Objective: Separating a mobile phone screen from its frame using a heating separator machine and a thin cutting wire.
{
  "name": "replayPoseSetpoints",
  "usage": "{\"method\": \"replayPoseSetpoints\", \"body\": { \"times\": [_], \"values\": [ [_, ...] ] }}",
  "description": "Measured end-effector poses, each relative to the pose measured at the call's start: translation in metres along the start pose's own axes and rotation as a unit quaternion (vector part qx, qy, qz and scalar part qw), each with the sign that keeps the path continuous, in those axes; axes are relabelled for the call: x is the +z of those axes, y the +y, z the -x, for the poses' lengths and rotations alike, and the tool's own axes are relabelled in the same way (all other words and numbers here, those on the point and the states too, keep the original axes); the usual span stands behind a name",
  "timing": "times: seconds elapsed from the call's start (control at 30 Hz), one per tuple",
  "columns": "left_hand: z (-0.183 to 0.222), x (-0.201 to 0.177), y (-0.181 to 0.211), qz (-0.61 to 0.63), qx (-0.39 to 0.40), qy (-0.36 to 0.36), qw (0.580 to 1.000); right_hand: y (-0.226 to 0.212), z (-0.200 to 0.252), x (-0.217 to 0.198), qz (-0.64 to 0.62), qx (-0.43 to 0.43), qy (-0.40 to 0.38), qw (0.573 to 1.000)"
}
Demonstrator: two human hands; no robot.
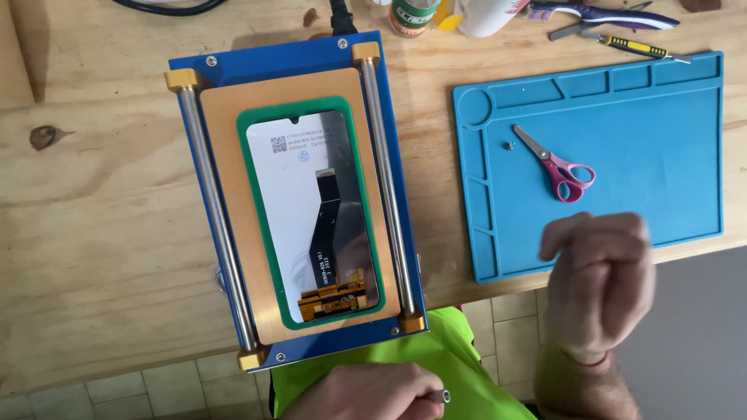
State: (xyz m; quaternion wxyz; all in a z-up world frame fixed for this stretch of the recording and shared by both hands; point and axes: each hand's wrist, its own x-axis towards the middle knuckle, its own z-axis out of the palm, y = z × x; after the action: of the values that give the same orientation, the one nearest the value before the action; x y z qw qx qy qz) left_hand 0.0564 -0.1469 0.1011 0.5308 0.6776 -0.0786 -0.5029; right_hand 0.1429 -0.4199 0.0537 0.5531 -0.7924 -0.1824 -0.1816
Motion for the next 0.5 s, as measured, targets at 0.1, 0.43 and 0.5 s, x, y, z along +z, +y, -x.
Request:
{"method": "replayPoseSetpoints", "body": {
  "times": [0.1, 0.43, 0.5],
  "values": [
    [0.005, -0.002, -0.006, -0.017, 0.025, 0.042, 0.999, 0.012, 0.001, -0.014, -0.011, 0.062, 0.115, 0.991],
    [0.0, -0.004, 0.003, -0.024, 0.152, 0.099, 0.983, -0.059, -0.018, 0.002, -0.166, 0.05, -0.224, 0.959],
    [0.001, 0.0, -0.004, -0.033, 0.156, 0.082, 0.984, -0.06, -0.022, 0.01, -0.183, 0.041, -0.213, 0.959]
  ]
}}
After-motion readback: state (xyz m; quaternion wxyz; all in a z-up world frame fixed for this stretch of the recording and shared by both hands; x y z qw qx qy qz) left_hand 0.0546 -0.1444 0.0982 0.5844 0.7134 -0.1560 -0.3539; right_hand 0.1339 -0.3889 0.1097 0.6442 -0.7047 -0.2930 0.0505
